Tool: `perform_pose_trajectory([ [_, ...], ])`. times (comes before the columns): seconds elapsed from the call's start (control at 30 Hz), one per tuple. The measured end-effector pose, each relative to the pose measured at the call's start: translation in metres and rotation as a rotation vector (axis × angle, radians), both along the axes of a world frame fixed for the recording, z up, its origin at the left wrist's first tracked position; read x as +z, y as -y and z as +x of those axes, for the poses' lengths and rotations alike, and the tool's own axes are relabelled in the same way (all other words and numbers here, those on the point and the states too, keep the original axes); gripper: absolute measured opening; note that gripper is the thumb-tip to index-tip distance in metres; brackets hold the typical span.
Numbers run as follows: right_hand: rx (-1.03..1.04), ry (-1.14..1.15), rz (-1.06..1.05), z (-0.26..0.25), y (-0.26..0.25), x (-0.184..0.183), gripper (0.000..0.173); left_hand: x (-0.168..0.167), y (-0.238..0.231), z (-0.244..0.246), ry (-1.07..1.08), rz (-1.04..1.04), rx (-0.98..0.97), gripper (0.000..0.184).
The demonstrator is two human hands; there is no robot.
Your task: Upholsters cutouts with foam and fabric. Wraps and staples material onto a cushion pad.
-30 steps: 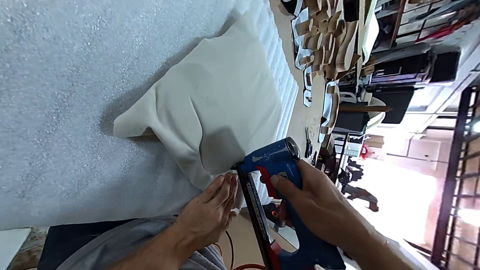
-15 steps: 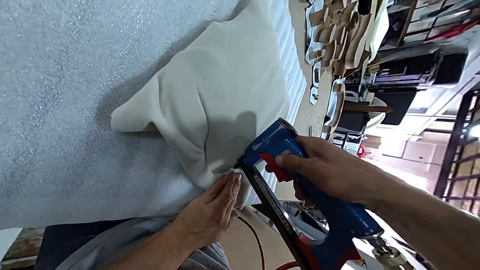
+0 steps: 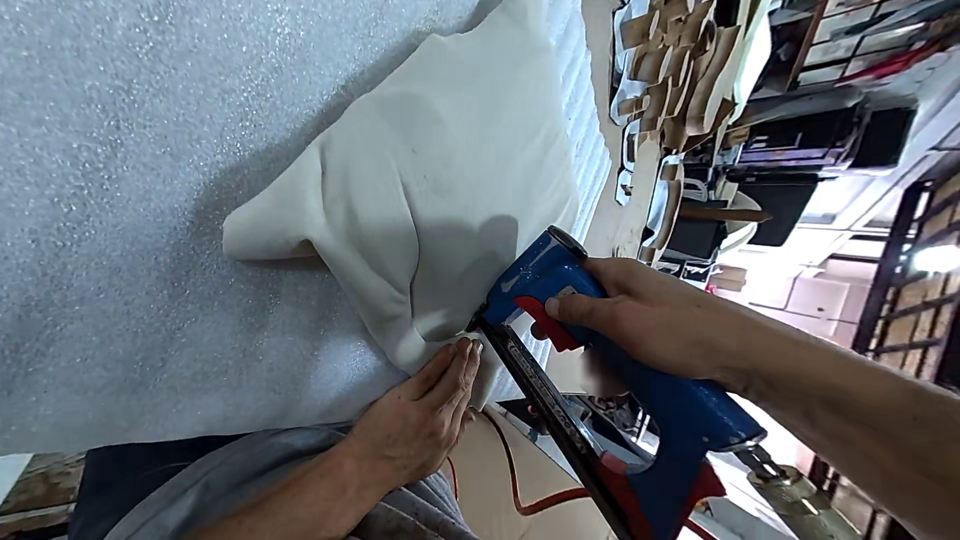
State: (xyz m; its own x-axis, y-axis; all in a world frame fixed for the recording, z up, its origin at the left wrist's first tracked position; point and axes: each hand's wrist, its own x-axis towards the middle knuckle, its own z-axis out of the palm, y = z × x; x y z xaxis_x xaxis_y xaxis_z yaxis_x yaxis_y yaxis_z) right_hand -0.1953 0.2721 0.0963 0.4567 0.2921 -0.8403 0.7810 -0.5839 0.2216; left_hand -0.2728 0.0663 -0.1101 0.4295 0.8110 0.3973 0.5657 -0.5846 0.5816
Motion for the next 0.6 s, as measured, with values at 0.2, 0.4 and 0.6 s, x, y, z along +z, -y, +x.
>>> perform_pose_trajectory([
  [0.2, 0.016, 0.011, -0.032, 0.001, -0.004, -0.002, 0.019, -0.001, 0.001, 0.001, 0.023, 0.006, 0.01, 0.053],
  [0.4, -0.004, 0.004, -0.036, -0.001, -0.008, -0.003, 0.02, -0.002, 0.0, 0.002, -0.012, 0.025, 0.015, 0.055],
  [0.6, -0.021, -0.047, 0.085, 0.019, 0.014, 0.026, 0.022, 0.008, -0.002, -0.002, -0.07, 0.012, 0.008, 0.054],
])
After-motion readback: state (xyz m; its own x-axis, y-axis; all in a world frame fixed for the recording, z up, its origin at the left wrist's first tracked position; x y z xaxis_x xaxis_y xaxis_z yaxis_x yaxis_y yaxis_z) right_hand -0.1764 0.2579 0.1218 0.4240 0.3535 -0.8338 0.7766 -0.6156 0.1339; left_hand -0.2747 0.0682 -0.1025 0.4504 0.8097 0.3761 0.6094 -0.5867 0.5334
